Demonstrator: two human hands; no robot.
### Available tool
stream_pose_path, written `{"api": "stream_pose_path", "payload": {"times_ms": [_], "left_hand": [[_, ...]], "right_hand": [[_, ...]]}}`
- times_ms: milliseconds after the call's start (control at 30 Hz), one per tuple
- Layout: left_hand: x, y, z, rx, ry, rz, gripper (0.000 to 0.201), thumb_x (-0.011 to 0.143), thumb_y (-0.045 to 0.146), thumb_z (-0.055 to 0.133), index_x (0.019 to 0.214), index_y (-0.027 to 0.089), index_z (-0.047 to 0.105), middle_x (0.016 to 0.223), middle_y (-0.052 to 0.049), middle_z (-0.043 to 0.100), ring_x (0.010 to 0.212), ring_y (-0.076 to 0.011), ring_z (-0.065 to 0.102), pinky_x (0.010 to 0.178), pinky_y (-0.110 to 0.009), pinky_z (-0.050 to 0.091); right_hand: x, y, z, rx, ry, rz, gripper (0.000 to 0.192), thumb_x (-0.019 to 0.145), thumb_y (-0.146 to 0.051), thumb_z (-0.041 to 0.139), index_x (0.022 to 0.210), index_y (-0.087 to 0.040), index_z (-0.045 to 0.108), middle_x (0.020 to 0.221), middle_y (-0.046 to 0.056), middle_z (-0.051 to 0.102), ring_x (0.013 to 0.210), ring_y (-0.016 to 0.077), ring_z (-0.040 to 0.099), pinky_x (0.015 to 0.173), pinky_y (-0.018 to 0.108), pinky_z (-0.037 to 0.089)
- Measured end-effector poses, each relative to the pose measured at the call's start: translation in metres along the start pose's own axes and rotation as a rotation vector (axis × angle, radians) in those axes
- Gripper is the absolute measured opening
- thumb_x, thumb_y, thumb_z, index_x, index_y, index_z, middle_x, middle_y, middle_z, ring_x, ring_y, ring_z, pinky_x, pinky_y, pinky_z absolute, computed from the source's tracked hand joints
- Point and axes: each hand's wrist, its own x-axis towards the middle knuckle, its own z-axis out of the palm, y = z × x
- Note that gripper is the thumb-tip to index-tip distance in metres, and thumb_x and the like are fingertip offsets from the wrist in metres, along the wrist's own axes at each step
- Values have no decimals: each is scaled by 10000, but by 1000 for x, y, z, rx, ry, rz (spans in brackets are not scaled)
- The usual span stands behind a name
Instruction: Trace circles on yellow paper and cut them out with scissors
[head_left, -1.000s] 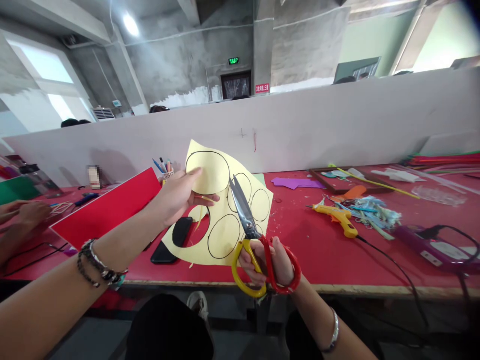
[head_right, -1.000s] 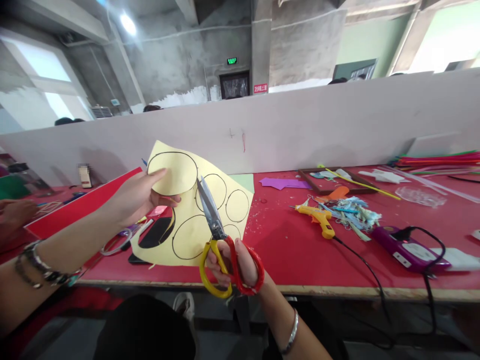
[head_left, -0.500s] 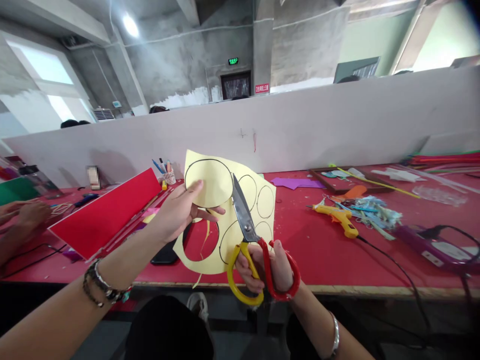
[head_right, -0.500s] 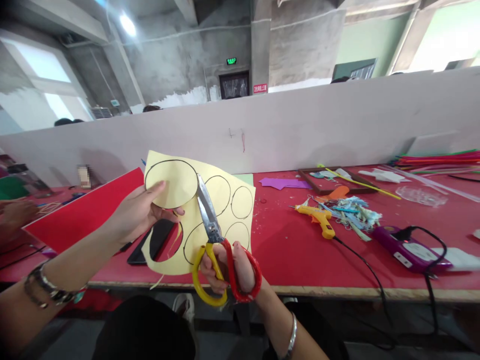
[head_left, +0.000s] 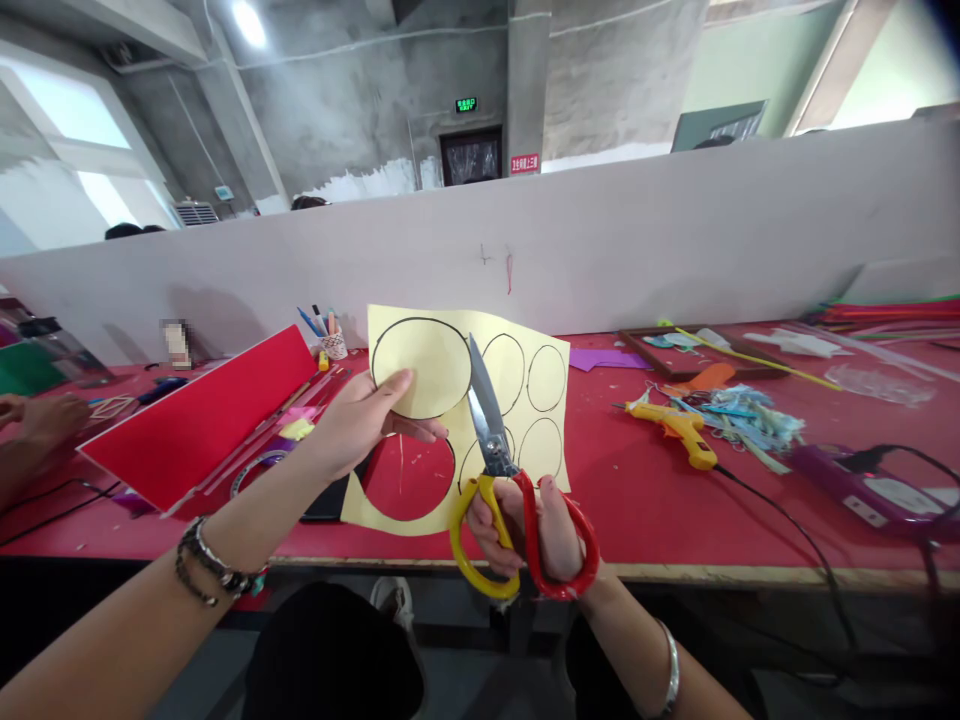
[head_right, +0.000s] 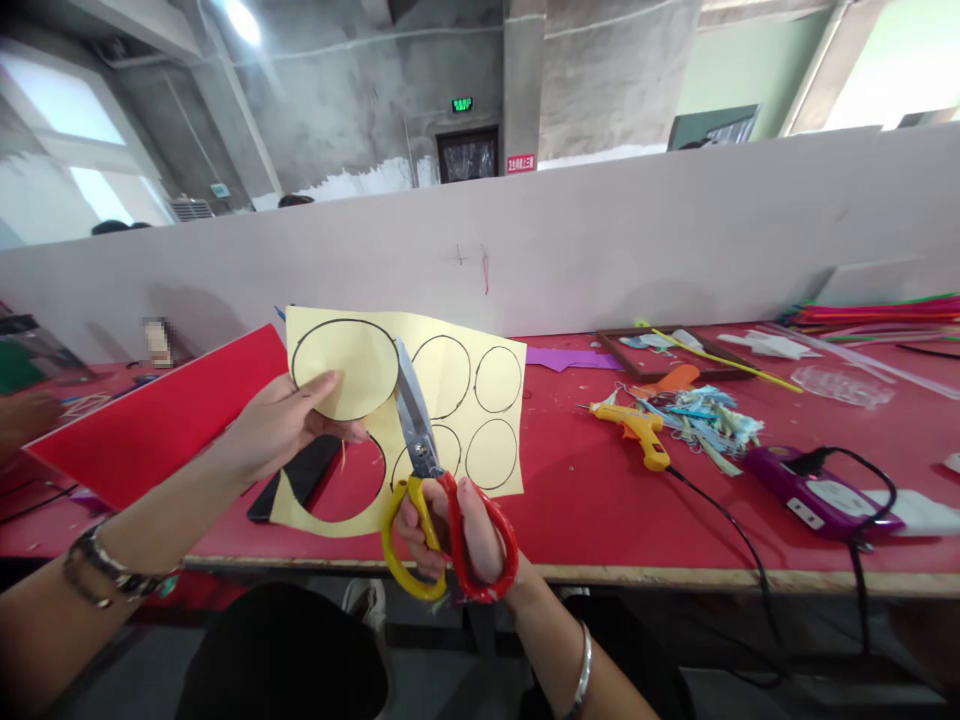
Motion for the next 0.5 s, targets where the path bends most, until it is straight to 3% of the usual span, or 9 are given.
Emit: {"api": "stream_pose_path", "payload": {"times_ms": [233,500], "left_hand": [[8,-11,-1,53,-13,141,238,813,361,527,854,147,620,675,-19,636,489,-117,549,592,-281,512],[15,-18,-6,80,-42,175,261,830,367,500,810,133,614,616,-21,610,485,-111,529,558,-257,477]], "right_hand": [[0,1,-1,-81,96,12,529,814,-692,301,762,-199,485,642,-24,404,369,61,243,348,239,231],[-2,-1,1,-107,130,8,505,823,-681,310,754,-210,479,633,-27,381,375,64,234,375,252,239]]}}
